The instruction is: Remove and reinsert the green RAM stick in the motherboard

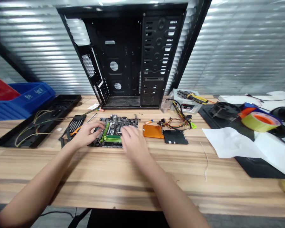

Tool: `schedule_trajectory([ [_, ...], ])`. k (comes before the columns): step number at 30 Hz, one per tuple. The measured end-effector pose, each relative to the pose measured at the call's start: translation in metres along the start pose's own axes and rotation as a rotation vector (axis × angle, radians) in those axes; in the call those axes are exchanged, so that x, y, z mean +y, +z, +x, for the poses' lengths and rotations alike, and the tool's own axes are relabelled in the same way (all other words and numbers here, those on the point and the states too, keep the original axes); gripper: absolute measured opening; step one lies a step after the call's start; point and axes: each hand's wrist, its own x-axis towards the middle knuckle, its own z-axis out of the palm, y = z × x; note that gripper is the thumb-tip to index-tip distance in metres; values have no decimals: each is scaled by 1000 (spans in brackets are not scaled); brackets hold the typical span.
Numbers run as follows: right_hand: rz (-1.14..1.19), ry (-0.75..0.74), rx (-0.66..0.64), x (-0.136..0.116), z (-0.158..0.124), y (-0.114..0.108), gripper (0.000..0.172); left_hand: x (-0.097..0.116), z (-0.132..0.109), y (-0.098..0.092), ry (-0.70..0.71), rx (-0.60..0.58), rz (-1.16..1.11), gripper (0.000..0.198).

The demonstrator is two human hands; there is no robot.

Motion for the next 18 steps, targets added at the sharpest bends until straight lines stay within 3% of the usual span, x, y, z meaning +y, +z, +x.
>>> schedule_trajectory([
  [5,-79,-147,-125,-26,0,20,47,-15,-2,-4,96,-111,201,23],
  [12,-100,-127,-171,-30,2,32,53,-9,-4,-8,160,-159,104,16],
  [18,-119,-130,-197,-31,0,38,54,-2,-5,-6,127,-202,104,14],
])
